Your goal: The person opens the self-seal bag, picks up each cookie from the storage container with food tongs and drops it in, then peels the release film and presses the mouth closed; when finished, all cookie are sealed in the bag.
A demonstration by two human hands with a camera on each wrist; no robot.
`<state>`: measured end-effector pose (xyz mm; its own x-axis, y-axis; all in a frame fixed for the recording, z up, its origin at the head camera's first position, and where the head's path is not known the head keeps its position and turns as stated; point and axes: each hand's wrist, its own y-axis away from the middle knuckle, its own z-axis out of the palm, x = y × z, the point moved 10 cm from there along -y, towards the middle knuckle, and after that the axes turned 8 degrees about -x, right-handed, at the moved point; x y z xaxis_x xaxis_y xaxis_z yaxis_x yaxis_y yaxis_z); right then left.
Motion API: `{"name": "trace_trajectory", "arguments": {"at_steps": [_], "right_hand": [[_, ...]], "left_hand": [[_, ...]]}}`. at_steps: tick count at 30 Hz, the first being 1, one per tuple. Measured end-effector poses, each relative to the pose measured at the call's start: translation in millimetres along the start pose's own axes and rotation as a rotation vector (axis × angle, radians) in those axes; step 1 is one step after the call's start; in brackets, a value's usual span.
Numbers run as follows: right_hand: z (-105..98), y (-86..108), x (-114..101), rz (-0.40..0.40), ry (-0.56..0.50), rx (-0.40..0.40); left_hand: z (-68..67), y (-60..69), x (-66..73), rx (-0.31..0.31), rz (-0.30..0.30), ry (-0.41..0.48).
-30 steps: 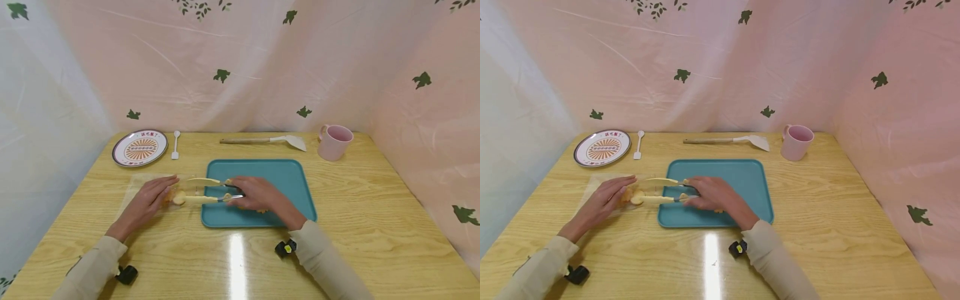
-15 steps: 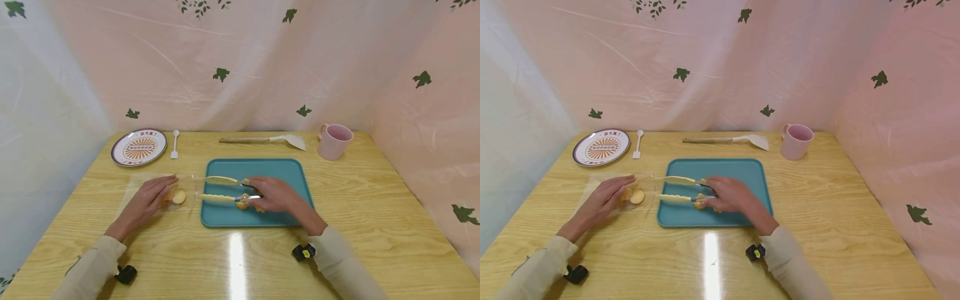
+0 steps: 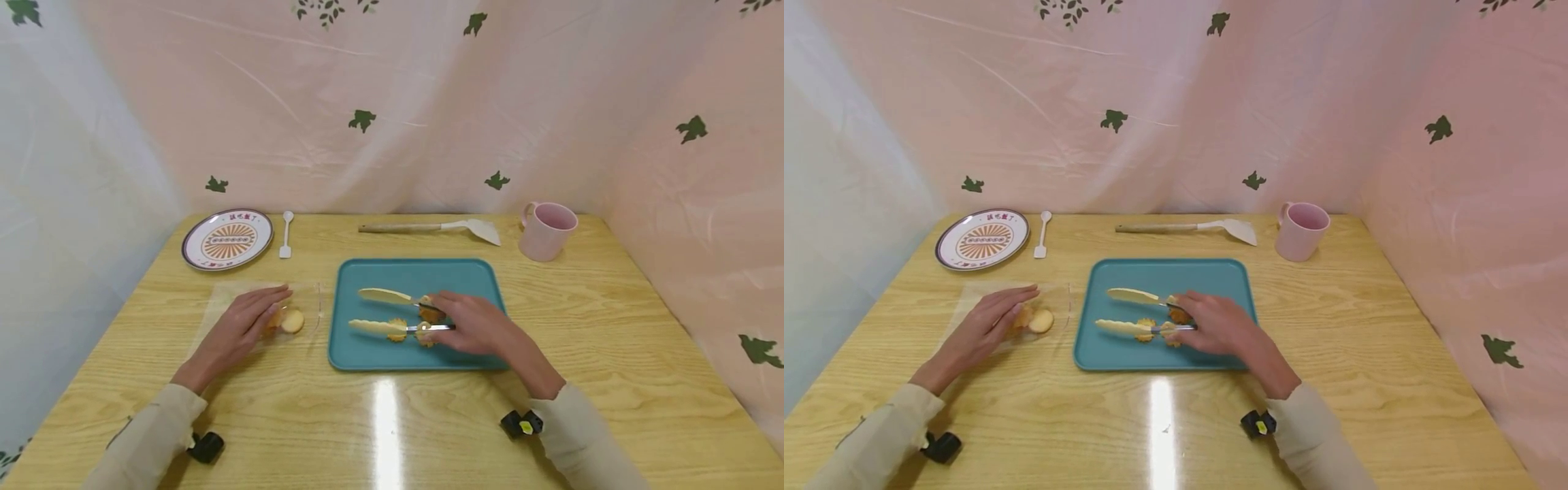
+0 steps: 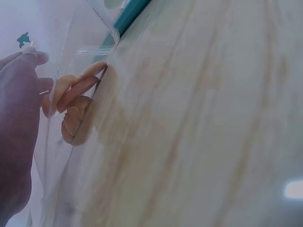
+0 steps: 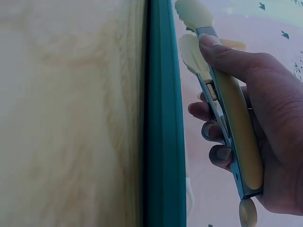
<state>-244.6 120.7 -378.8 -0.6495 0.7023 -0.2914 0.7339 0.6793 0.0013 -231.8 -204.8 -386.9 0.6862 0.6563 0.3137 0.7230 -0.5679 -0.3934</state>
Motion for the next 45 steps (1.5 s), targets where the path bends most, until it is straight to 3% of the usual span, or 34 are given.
{"name": "trace_trajectory", "arguments": {"at_steps": [11, 22, 31, 45], "right_hand": [[-4, 24.5, 2, -0.019, 0.057, 0.037], [-9, 46.5, 7, 0.037, 0.106, 0.018], [-8, 56.0, 10, 0.059, 0.098, -0.031], [-10, 62.0, 11, 0.067, 0.078, -0.039]], "left_hand": [[-1.2, 0.2, 0.3, -0.001, 0.001, 0.004], [0.1, -0.4, 0.4, 0.007, 0.017, 0.004], [0.1, -0.3, 0.6, -0.011, -0.007, 0.002], [1.3, 1.9, -1.2, -0.004, 0.001, 0.006]]}}
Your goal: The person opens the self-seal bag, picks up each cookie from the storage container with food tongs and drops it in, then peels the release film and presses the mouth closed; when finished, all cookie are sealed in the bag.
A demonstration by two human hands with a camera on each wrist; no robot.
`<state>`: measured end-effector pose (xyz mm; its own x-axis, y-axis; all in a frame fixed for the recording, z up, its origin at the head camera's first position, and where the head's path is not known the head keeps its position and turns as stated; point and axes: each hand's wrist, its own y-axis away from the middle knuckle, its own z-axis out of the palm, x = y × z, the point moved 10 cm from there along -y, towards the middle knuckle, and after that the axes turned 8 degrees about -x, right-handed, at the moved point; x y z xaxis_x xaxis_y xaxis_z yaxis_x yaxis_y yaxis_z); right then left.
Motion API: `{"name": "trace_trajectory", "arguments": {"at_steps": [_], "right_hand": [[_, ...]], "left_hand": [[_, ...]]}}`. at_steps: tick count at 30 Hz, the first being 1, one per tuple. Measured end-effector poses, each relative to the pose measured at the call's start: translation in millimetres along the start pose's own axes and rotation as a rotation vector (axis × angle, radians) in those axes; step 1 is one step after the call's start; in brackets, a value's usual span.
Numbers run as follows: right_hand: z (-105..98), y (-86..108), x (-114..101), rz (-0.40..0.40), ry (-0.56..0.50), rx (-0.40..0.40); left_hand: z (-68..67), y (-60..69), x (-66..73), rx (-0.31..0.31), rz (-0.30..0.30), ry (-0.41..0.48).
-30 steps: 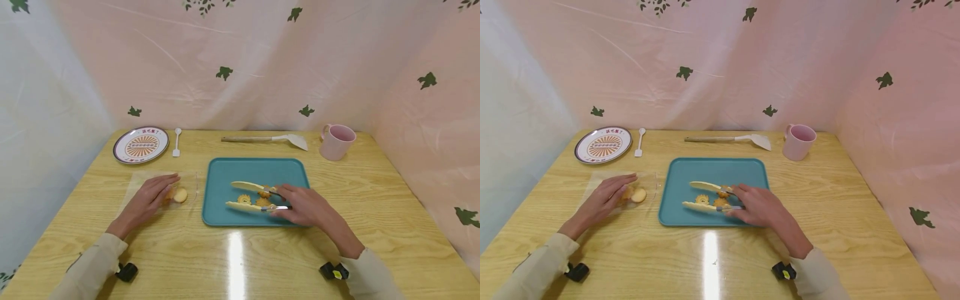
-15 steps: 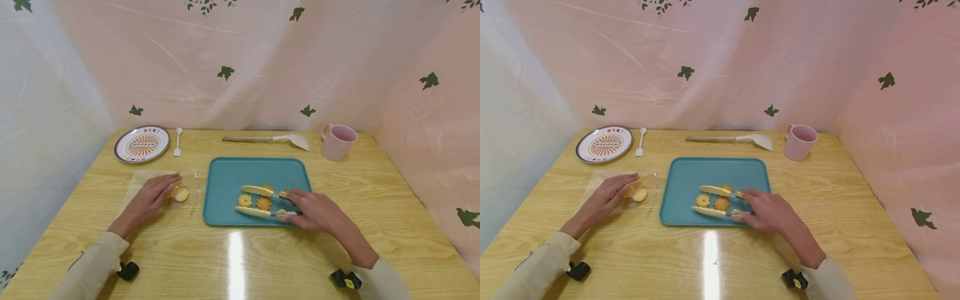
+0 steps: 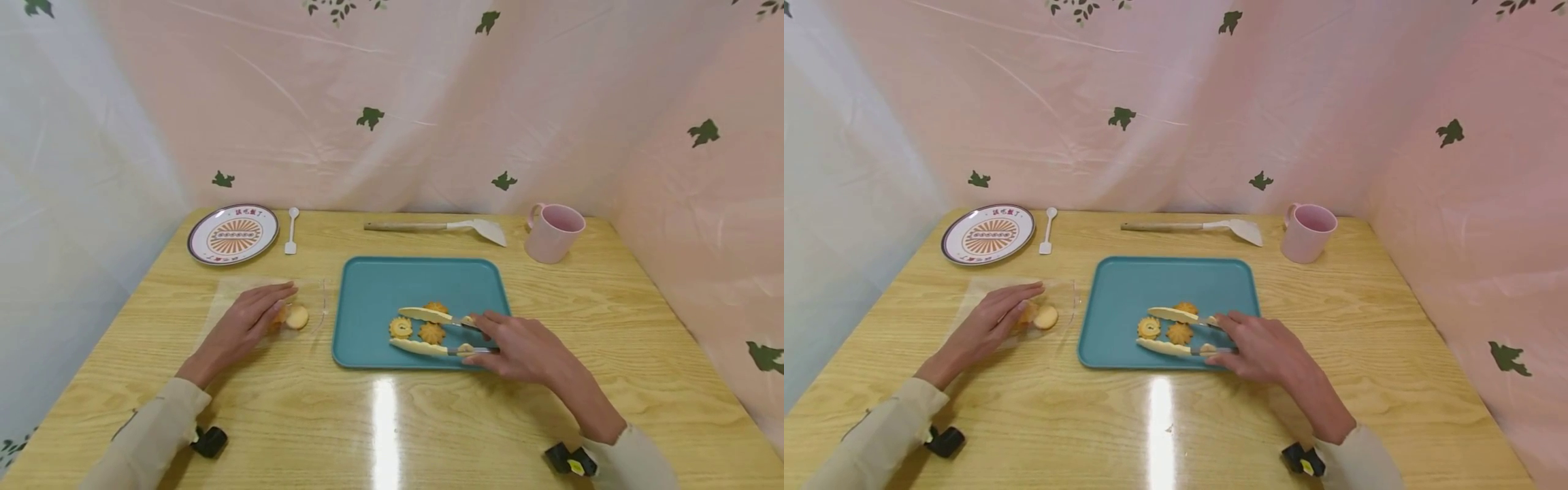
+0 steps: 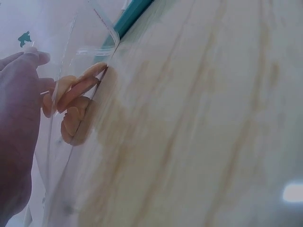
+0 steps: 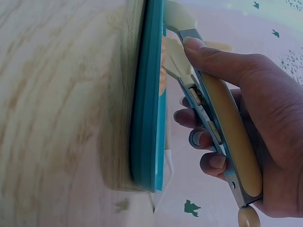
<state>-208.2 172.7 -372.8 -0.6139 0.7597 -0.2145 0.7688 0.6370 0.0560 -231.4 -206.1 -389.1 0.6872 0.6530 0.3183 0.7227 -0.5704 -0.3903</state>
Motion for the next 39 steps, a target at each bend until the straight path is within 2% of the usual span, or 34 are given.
{"name": "trace_trajectory", "arguments": {"at_steps": [8, 26, 39], "right_hand": [[0.4, -0.9, 0.0, -0.003, 0.010, -0.013], [-0.4, -1.5, -1.9, -0.022, 0.025, 0.009], [0.3, -3.0, -1.7, -0.047, 0.032, 0.051]], "left_hand": [[0.1, 0.3, 0.0, 0.010, 0.021, 0.008], [-0.7, -0.7, 1.1, 0.008, 0.021, 0.014], [-1.2, -1.0, 1.6, 0.026, 0.028, 0.014]]}}
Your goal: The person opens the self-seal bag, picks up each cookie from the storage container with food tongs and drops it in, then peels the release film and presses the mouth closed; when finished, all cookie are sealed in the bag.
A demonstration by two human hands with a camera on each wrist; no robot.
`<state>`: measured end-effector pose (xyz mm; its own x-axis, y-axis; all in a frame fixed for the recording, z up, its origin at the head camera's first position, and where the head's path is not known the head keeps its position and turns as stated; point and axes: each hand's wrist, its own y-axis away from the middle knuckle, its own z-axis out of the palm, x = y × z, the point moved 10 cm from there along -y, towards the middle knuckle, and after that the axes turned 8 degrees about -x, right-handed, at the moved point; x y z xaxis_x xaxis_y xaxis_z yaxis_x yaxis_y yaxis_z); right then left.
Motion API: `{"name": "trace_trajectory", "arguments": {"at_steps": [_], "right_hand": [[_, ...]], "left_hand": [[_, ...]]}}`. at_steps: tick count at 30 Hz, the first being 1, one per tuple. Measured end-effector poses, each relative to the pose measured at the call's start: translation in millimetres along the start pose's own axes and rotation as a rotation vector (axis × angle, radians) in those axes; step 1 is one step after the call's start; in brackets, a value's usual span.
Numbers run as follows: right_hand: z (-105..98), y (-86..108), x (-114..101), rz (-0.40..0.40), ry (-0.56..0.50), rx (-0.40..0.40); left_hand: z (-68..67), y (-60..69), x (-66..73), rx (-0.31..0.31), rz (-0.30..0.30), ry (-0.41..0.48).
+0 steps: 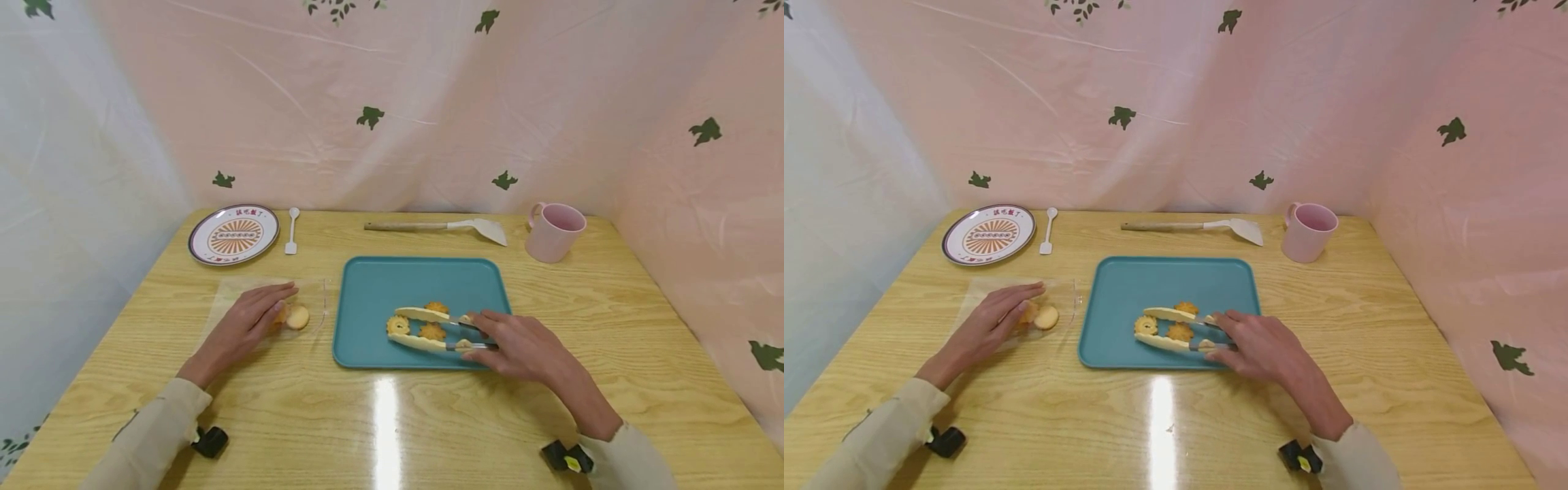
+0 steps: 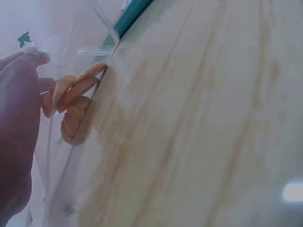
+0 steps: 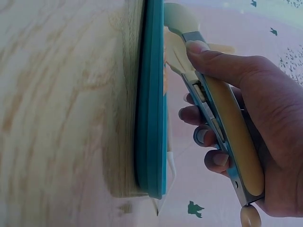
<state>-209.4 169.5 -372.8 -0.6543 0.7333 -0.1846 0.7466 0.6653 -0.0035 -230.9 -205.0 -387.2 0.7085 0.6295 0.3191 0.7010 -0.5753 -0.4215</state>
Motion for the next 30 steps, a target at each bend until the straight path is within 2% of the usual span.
{"name": "trace_trajectory", "arguments": {"at_steps": [15, 30], "right_hand": [[-3, -13.1, -5, -0.058, 0.021, 0.086], [0, -45.6, -18, -0.111, 0.019, 0.061]], "left_hand": [[-0.1, 0.0, 1.1, 0.003, 0.013, -0.008], [-0.4, -0.8, 1.6, -0.017, -0.012, -0.007]]}}
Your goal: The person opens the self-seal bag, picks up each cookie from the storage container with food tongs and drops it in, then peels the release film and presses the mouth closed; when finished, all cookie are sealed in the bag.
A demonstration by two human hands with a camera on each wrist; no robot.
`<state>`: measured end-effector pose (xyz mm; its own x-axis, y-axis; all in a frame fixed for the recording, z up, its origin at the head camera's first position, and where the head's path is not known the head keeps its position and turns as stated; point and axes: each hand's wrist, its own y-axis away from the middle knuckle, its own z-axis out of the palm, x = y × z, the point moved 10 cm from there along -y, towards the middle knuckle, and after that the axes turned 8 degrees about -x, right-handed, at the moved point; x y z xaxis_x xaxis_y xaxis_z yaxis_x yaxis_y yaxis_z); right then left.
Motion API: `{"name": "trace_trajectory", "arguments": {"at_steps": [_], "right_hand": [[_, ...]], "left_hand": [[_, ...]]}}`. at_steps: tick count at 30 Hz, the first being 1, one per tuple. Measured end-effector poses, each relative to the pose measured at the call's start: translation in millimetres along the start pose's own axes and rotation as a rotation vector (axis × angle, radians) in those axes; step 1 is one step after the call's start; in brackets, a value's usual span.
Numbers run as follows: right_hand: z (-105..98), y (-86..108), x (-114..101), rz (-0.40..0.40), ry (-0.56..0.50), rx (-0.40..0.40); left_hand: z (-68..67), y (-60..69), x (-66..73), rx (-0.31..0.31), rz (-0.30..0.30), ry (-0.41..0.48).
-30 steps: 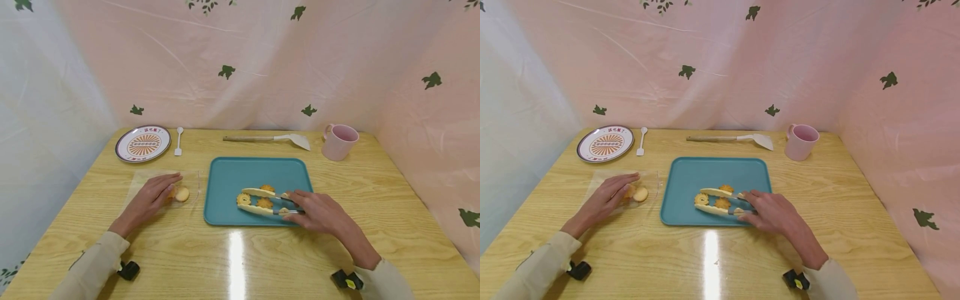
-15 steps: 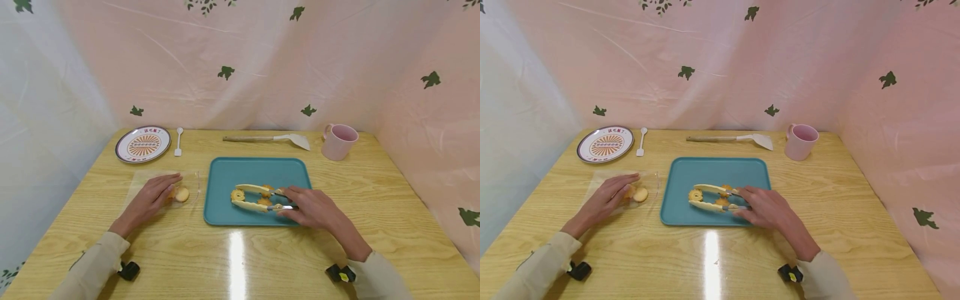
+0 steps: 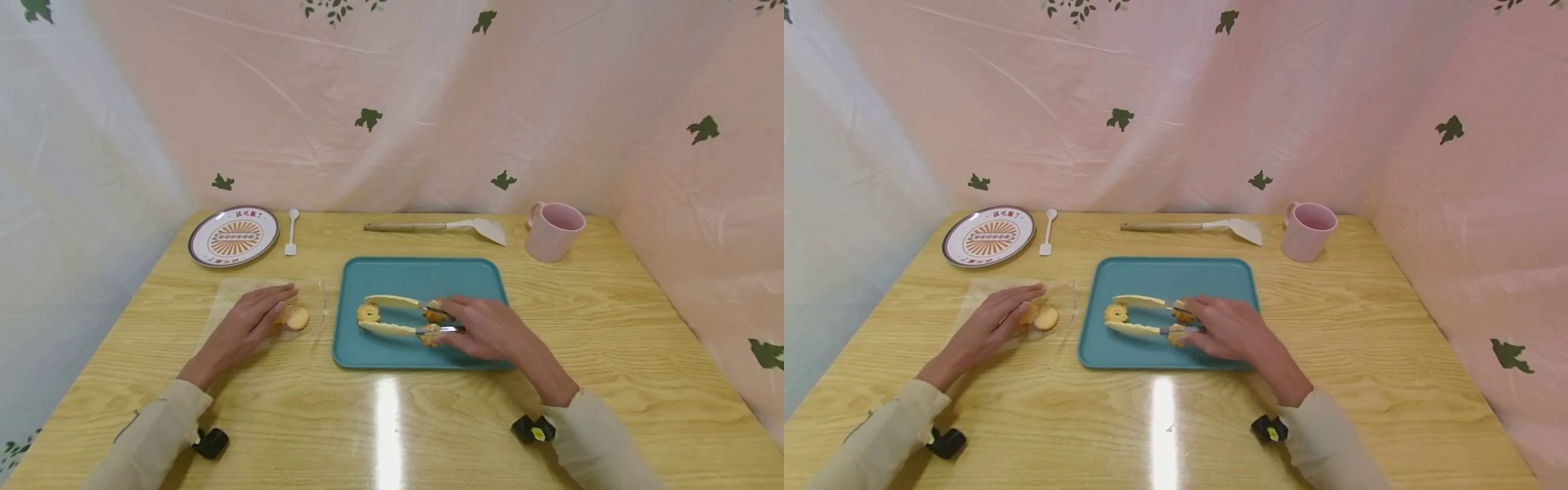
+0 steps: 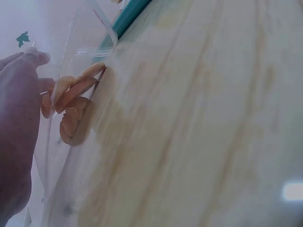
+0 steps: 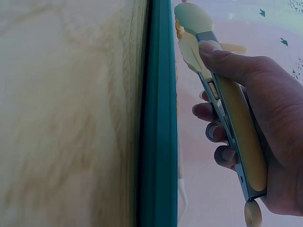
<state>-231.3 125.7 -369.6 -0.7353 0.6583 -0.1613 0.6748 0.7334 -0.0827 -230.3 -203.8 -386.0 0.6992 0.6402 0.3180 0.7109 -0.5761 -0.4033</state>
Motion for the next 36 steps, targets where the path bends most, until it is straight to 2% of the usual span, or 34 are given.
{"name": "trace_trajectory", "arguments": {"at_steps": [15, 25, 36], "right_hand": [[6, -27.0, -10, -0.014, -0.011, 0.008], [14, -45.9, -18, -0.007, -0.034, -0.046], [21, -63.8, -26, -0.021, -0.073, -0.066]], "left_hand": [[0.1, 0.2, -1.7, -0.005, -0.009, 0.000], [1.1, 0.2, -2.0, -0.013, -0.018, -0.004], [1.6, 0.5, -3.2, -0.028, -0.042, -0.005]]}}
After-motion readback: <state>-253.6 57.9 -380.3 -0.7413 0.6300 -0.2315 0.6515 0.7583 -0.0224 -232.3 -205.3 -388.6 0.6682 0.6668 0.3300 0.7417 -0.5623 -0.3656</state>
